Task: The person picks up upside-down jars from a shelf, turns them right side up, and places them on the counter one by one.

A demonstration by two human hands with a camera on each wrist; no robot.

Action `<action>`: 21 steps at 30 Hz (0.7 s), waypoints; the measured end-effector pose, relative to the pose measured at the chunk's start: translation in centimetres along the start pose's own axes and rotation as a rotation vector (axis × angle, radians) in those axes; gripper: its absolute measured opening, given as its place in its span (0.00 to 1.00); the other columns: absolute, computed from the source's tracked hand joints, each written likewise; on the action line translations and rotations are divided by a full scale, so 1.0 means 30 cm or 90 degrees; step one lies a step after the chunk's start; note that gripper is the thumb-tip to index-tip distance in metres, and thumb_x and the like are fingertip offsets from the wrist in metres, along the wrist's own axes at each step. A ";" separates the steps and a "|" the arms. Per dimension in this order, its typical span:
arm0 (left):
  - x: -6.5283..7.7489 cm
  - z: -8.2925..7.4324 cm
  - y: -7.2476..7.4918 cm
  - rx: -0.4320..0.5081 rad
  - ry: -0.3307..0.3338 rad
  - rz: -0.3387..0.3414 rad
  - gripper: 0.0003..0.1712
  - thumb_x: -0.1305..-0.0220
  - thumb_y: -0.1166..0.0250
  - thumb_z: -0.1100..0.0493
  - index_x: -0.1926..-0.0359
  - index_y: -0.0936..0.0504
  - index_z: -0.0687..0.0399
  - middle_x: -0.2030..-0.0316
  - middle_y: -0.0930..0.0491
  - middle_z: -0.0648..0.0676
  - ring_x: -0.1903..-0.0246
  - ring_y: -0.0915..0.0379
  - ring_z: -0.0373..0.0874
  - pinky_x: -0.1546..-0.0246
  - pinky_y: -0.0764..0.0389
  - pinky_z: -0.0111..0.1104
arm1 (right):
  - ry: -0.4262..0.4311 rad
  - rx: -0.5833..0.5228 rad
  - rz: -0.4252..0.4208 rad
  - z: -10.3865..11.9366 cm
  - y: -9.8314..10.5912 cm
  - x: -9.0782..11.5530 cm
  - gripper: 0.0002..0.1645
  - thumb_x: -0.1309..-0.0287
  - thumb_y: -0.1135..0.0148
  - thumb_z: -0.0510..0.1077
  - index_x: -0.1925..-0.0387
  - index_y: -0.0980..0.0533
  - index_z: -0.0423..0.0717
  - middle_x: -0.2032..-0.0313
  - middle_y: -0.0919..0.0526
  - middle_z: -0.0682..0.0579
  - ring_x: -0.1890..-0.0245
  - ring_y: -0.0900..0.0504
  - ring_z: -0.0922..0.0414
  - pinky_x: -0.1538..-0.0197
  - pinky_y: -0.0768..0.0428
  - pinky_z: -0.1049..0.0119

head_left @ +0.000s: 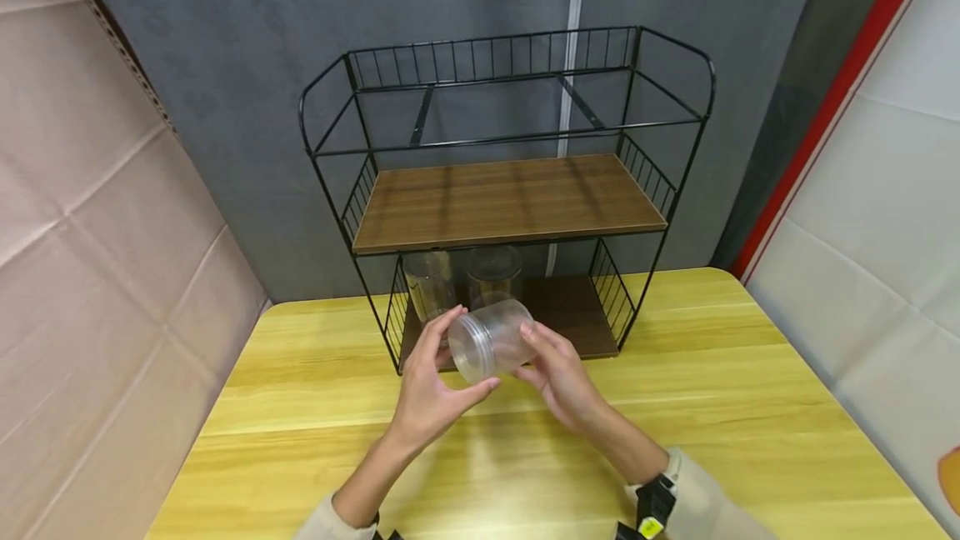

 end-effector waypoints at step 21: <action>0.001 0.030 0.069 -0.090 0.054 0.086 0.59 0.52 0.13 0.59 0.20 0.34 0.48 0.29 0.28 0.57 0.32 0.28 0.57 0.43 0.15 0.45 | 0.104 0.433 -0.038 0.037 0.089 0.049 0.38 0.27 0.33 0.45 0.22 0.34 0.43 0.24 0.31 0.40 0.27 0.27 0.41 0.31 0.22 0.55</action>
Point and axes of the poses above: each hand's wrist, its own x-axis away from the middle knuckle, its own y-axis out of the back of the hand, z = x × y, the point moved 4 cm from there along -x, towards the middle knuckle
